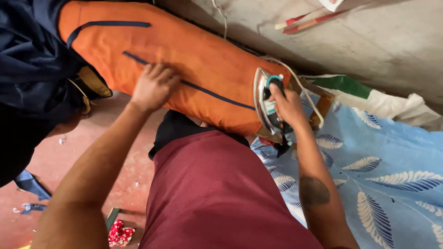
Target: Ironing and pressing fabric components on an ironing board in a garment factory.
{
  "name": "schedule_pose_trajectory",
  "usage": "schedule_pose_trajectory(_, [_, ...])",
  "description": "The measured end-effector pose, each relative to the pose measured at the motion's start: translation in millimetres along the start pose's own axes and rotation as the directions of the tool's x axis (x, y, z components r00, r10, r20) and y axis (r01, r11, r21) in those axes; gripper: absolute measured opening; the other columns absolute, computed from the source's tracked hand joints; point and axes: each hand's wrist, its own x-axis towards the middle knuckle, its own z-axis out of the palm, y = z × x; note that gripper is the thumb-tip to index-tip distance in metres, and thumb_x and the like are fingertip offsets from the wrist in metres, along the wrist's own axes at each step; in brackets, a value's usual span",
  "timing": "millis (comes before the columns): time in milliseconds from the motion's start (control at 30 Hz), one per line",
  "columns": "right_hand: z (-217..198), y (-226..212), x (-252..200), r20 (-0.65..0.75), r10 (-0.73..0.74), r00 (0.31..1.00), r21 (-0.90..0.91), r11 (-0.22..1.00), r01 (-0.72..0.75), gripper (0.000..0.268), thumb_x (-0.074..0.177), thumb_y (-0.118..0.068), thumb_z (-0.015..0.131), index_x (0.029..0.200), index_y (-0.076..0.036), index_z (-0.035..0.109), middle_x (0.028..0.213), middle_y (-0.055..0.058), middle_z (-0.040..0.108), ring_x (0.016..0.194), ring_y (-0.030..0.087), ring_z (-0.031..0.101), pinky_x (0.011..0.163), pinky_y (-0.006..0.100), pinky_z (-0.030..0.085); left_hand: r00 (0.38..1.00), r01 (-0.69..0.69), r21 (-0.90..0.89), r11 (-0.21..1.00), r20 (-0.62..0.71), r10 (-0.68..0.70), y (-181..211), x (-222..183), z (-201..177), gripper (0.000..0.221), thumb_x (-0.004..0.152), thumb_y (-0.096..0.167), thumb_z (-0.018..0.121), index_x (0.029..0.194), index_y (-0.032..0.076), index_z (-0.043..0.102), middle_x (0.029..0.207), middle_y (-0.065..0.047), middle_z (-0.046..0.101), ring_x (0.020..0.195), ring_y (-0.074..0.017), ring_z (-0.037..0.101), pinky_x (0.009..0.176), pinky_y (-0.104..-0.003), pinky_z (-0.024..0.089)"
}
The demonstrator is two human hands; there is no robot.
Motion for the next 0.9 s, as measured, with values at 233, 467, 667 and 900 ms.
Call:
schedule_pose_trajectory(233, [3, 8, 11, -0.072, 0.045, 0.996, 0.075, 0.996, -0.040, 0.051, 0.106, -0.053, 0.059, 0.093, -0.006, 0.073, 0.055, 0.007, 0.063, 0.046, 0.020, 0.066, 0.049, 0.034, 0.057, 0.868, 0.366, 0.065, 0.929, 0.336, -0.365, -20, -62, -37, 0.003, 0.093, 0.027, 0.075, 0.092, 0.024, 0.075, 0.084, -0.001, 0.072, 0.093, -0.0221, 0.075, 0.082, -0.037, 0.053])
schedule_pose_trajectory(467, [22, -34, -43, -0.473, -0.578, 0.665, -0.170, 0.801, 0.574, 0.024, 0.102, -0.022, 0.077, 0.116, -0.005, 0.070, 0.105, 0.014, 0.071, 0.099, 0.030, 0.071, 0.093, 0.042, 0.054, -0.013, 0.759, -0.193, -0.622, 0.950, -0.312, 60, -1, -107, 0.034, 0.083, 0.006, 0.077, 0.115, -0.005, 0.073, 0.094, -0.019, 0.075, 0.083, -0.0245, 0.075, 0.079, -0.038, 0.063])
schedule_pose_trajectory(667, [85, -98, -80, 0.070, -0.482, 0.873, 0.425, 0.806, 0.412, 0.028, 0.097, -0.019, 0.073, 0.121, -0.005, 0.071, 0.104, 0.014, 0.078, 0.094, 0.019, 0.075, 0.082, 0.037, 0.063, 0.221, 0.354, -0.387, -0.852, 0.919, -0.326, 110, 67, -111, 0.014, 0.087, 0.003, 0.077, 0.100, 0.003, 0.070, 0.081, -0.006, 0.074, 0.075, -0.0219, 0.079, 0.072, -0.038, 0.068])
schedule_pose_trajectory(900, [76, -94, -71, 0.155, -0.529, 0.835, 0.366, 0.815, 0.449, 0.022, 0.103, -0.016, 0.064, 0.085, -0.009, 0.076, 0.064, 0.002, 0.074, 0.062, 0.012, 0.071, 0.067, 0.027, 0.060, 0.223, 0.087, -0.572, -0.816, 0.809, -0.544, 86, 71, -95, 0.017, 0.094, 0.010, 0.074, 0.109, 0.005, 0.070, 0.098, -0.012, 0.079, 0.088, -0.0265, 0.080, 0.077, -0.036, 0.068])
